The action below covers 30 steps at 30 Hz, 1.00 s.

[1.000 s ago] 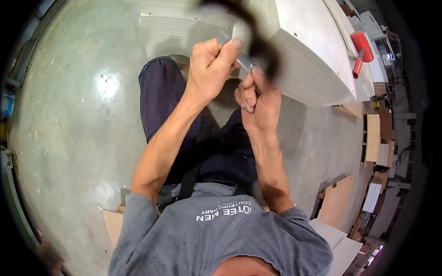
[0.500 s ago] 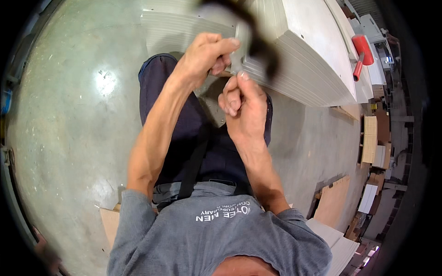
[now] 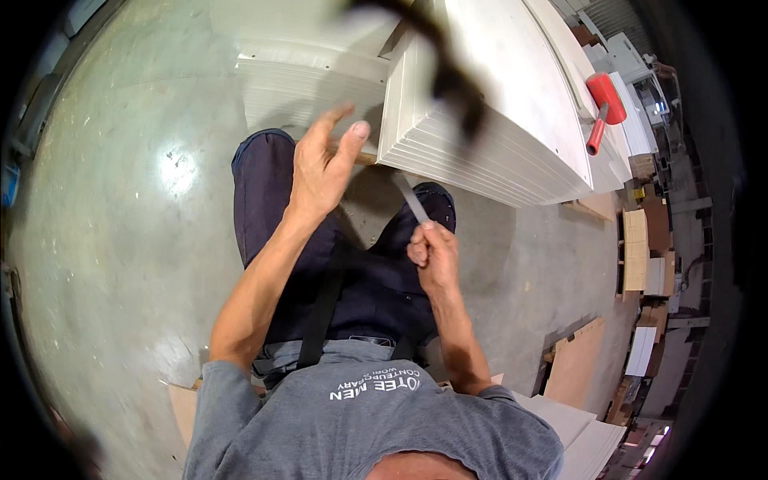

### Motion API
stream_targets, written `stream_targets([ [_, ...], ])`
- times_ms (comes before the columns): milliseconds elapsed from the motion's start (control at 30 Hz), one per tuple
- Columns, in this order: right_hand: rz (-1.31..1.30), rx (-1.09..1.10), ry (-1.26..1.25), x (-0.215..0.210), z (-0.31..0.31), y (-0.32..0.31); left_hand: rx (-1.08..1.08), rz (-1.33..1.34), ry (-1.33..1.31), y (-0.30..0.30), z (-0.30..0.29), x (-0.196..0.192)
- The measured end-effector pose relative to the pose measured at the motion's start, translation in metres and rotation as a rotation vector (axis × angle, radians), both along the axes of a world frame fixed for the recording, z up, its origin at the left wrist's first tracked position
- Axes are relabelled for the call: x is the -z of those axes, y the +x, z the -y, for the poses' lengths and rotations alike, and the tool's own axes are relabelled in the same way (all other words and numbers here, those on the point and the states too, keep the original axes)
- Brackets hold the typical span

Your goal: The person assembles white furniture components by hand, inserting small metal pins or dowels into pre-drilled holes in the wood panels and using a red-handled mallet to secure the pieces together.

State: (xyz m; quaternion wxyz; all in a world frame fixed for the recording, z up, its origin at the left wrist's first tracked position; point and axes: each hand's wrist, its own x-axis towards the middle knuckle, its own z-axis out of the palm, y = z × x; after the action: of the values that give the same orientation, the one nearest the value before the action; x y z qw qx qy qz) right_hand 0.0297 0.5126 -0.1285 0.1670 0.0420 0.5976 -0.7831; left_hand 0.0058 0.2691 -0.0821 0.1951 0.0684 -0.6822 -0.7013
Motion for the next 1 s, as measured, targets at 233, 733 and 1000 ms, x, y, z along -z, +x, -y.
stream_targets([
  [233, 0.033, 0.124, -0.057, 0.018, -0.021, 0.022, -0.051, -0.74, -0.193, -0.055, -0.044, -0.025],
  [733, 0.077, 0.147, -0.164, 0.029, -0.029, 0.026, -0.01, -0.729, -0.397, -0.061, -0.032, -0.05],
  [1000, 0.09, 0.176, -0.175, 0.034, -0.029, 0.033, -0.024, -0.754, -0.263, -0.054, -0.047, -0.025],
])
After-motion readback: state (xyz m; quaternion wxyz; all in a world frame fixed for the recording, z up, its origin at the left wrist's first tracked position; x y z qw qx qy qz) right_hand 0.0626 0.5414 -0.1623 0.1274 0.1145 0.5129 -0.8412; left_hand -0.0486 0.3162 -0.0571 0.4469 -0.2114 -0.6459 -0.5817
